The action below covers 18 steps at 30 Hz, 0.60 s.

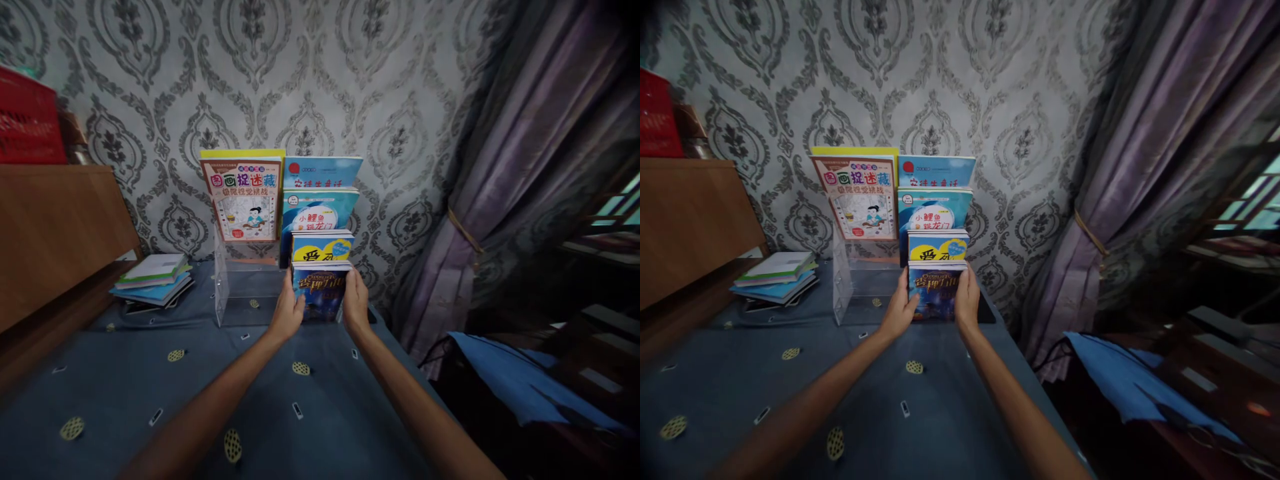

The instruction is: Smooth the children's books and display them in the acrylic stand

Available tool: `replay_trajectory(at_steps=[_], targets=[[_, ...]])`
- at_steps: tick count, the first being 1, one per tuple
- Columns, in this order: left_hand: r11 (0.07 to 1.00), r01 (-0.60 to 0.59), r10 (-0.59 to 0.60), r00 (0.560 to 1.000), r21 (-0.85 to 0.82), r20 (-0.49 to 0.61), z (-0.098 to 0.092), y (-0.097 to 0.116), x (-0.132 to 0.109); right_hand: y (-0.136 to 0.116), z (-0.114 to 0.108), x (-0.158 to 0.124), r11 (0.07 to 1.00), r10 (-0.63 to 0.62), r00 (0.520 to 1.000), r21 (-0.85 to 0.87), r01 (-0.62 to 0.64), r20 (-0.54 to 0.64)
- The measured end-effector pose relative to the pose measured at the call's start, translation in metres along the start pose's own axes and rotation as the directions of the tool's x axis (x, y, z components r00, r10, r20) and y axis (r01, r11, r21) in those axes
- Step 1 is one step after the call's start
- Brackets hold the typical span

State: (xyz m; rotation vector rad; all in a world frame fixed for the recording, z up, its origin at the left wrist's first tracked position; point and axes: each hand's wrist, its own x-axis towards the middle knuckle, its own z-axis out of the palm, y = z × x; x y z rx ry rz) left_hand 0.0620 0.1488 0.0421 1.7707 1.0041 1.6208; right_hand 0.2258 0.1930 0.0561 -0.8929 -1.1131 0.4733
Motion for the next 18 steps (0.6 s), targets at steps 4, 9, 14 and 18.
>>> replay_trajectory(at_steps=[4, 9, 14, 18], targets=[[0.999, -0.010, 0.010, 1.000, -0.033, 0.003, -0.0004, 0.0008, -0.0001, -0.0035, 0.0010, -0.0003, 0.999, -0.015, 1.000, -0.031, 0.015, 0.002], [0.999, -0.028, 0.028, 1.000, -0.044, -0.009, -0.0014, 0.0017, 0.0006, -0.0021, 0.0017, -0.0004, 0.997, -0.015, 1.000, -0.079, 0.015, -0.004], [1.000, -0.021, 0.022, 1.000, -0.012, 0.008, -0.0034, -0.0014, 0.0016, -0.0013, 0.0011, -0.0014, 0.994, -0.017, 1.000, -0.104, 0.017, -0.006], [1.000, -0.021, 0.021, 0.999, 0.003, 0.047, -0.0058, -0.0047, 0.0012, -0.0064, -0.0016, -0.0016, 0.996, -0.016, 0.999, -0.088, 0.019, 0.035]])
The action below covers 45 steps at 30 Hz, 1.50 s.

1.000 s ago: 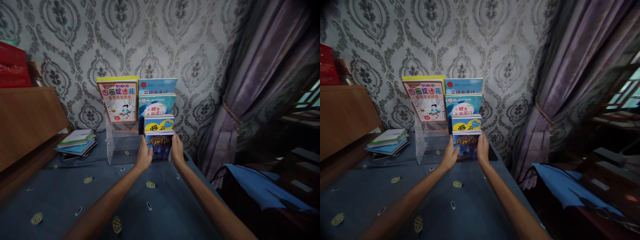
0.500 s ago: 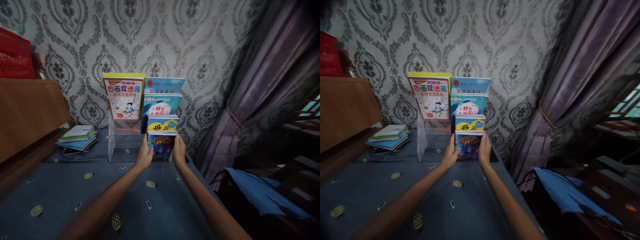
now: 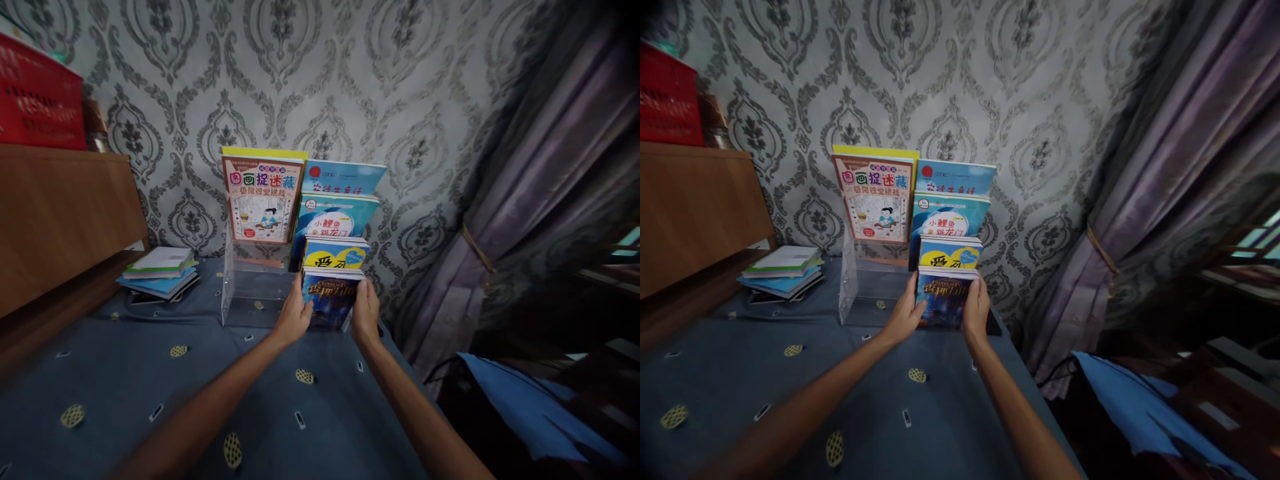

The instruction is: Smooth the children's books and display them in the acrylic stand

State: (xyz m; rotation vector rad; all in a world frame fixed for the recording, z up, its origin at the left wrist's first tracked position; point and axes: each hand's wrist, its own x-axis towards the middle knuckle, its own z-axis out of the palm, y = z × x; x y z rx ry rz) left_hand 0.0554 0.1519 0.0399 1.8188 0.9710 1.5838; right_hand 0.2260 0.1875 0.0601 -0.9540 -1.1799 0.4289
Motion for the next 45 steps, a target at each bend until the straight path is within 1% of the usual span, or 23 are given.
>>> replay_trajectory(at_steps=[3, 7, 10, 13, 16, 22, 28, 36, 40, 45], targets=[[1.000, 0.019, -0.019, 1.000, 0.008, 0.005, -0.001, 0.000, -0.001, -0.007, -0.001, 0.004, 0.999, 0.026, 1.000, 0.030, -0.026, 0.007], [0.998, 0.062, -0.063, 0.997, -0.020, -0.044, 0.000, -0.001, 0.002, -0.014, 0.001, 0.015, 0.993, 0.061, 0.998, 0.103, -0.060, -0.015], [0.995, 0.084, -0.088, 0.993, -0.057, -0.073, 0.000, -0.003, 0.009, -0.015, 0.004, 0.021, 0.986, 0.081, 0.997, 0.146, -0.082, 0.013], [0.990, 0.121, -0.127, 0.989, -0.074, -0.076, -0.001, -0.006, 0.018, -0.013, 0.005, 0.022, 0.983, 0.096, 0.995, 0.155, -0.095, 0.000], [0.987, 0.145, -0.150, 0.986, -0.075, -0.074, -0.002, -0.005, 0.024, -0.011, 0.006, 0.019, 0.983, 0.084, 0.996, 0.163, -0.082, -0.004], [0.991, 0.122, -0.124, 0.992, -0.046, -0.036, -0.005, -0.003, 0.026, -0.006, 0.005, 0.017, 0.990, 0.061, 0.998, 0.131, -0.058, -0.014], [0.992, 0.108, -0.111, 0.993, -0.063, -0.039, -0.004, -0.008, 0.025, -0.002, 0.005, 0.017, 0.993, 0.049, 0.999, 0.107, -0.047, -0.019], [0.994, 0.089, -0.091, 0.995, -0.057, -0.041, -0.004, -0.008, 0.025, -0.005, 0.006, 0.016, 0.994, 0.037, 0.999, 0.101, -0.033, -0.039], [0.995, 0.097, -0.098, 0.995, -0.037, -0.031, -0.005, -0.006, 0.026, -0.005, 0.005, 0.017, 0.995, 0.055, 0.998, 0.087, -0.051, -0.044], [0.995, 0.098, -0.099, 0.995, -0.012, -0.032, -0.005, -0.003, 0.026, -0.006, 0.005, 0.018, 0.990, 0.072, 0.996, 0.122, -0.065, -0.055]])
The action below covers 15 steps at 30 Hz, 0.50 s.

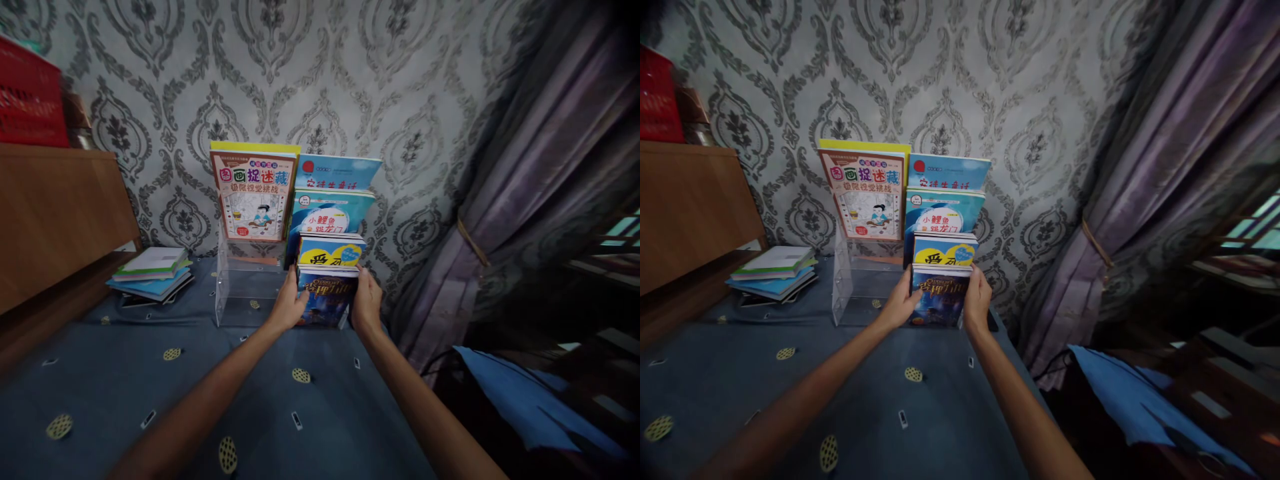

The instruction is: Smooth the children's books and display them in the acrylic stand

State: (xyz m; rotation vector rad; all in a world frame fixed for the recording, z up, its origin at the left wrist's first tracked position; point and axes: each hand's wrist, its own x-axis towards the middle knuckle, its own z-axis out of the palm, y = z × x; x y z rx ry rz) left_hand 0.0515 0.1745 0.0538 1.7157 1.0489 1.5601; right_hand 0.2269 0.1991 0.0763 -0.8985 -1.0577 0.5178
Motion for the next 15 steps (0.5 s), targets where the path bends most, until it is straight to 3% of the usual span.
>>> replay_trajectory(at_steps=[15], targets=[[0.998, -0.011, 0.011, 1.000, 0.060, 0.006, 0.0031, 0.0034, 0.0006, -0.0060, 0.0041, -0.0037, 0.999, -0.015, 1.000, -0.030, 0.014, -0.023]])
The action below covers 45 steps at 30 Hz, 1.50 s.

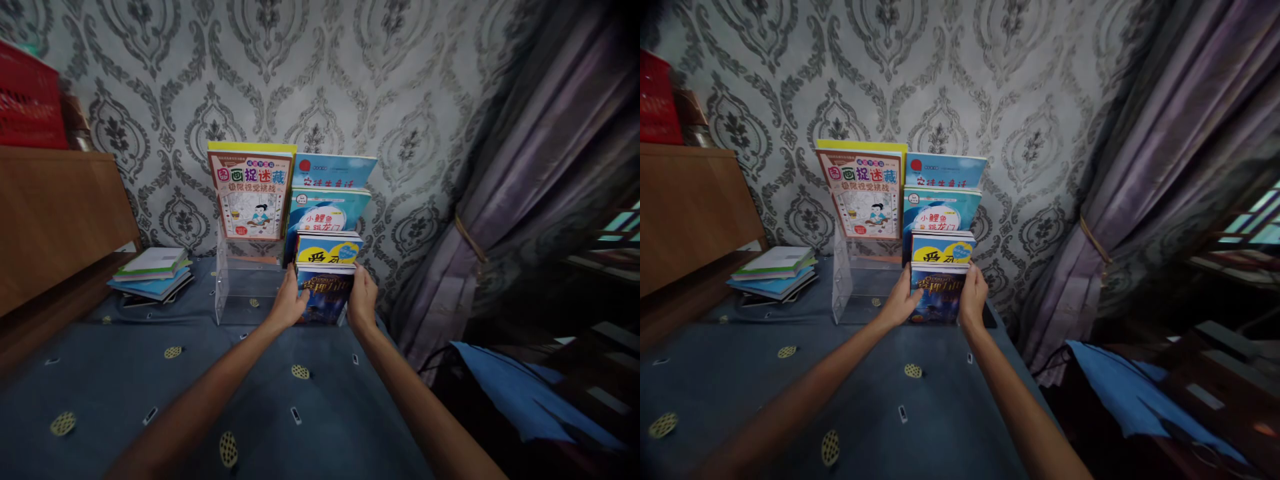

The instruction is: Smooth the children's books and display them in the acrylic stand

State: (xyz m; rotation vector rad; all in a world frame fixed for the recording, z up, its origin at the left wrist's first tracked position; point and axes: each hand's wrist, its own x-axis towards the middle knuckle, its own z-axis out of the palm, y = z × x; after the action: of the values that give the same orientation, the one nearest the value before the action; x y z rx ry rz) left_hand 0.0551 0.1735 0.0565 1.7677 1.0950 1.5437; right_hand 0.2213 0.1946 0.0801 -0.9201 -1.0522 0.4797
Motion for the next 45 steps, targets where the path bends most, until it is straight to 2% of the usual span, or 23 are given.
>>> replay_trajectory(at_steps=[15, 21, 27, 30, 33, 37, 40, 43, 45], targets=[[1.000, 0.013, -0.013, 1.000, -0.016, -0.015, 0.003, -0.001, -0.002, 0.007, 0.010, -0.006, 0.999, -0.048, 0.998, 0.021, 0.049, -0.044], [1.000, -0.004, 0.003, 1.000, 0.024, 0.022, 0.001, -0.002, -0.003, 0.006, 0.006, -0.006, 1.000, -0.004, 1.000, 0.026, 0.005, -0.026], [0.994, -0.022, 0.017, 0.999, 0.108, 0.044, -0.010, -0.005, -0.013, 0.002, -0.001, -0.006, 1.000, 0.015, 0.999, 0.016, -0.014, -0.041], [0.980, -0.089, 0.078, 0.995, 0.179, 0.069, -0.028, -0.008, -0.030, 0.000, -0.009, -0.011, 1.000, -0.005, 0.998, -0.020, 0.003, -0.063], [0.949, -0.158, 0.136, 0.986, 0.274, 0.098, -0.053, -0.012, -0.054, -0.006, -0.017, -0.027, 0.989, -0.099, 0.991, -0.118, 0.088, -0.090], [0.901, -0.162, 0.130, 0.986, 0.403, 0.107, -0.095, -0.016, -0.082, -0.018, -0.023, -0.063, 0.915, -0.294, 0.955, -0.274, 0.295, 0.044], [0.857, -0.139, 0.125, 0.990, 0.496, 0.060, -0.130, -0.020, -0.094, -0.022, -0.024, -0.082, 0.876, -0.342, 0.931, -0.314, 0.366, 0.131], [0.822, -0.109, 0.144, 0.989, 0.559, -0.018, -0.164, -0.021, -0.101, -0.019, -0.022, -0.086, 0.875, -0.338, 0.931, -0.319, 0.365, 0.138], [0.808, -0.097, 0.166, 0.984, 0.581, -0.067, -0.179, -0.020, -0.103, -0.016, -0.020, -0.083, 0.876, -0.335, 0.934, -0.324, 0.359, 0.128]])
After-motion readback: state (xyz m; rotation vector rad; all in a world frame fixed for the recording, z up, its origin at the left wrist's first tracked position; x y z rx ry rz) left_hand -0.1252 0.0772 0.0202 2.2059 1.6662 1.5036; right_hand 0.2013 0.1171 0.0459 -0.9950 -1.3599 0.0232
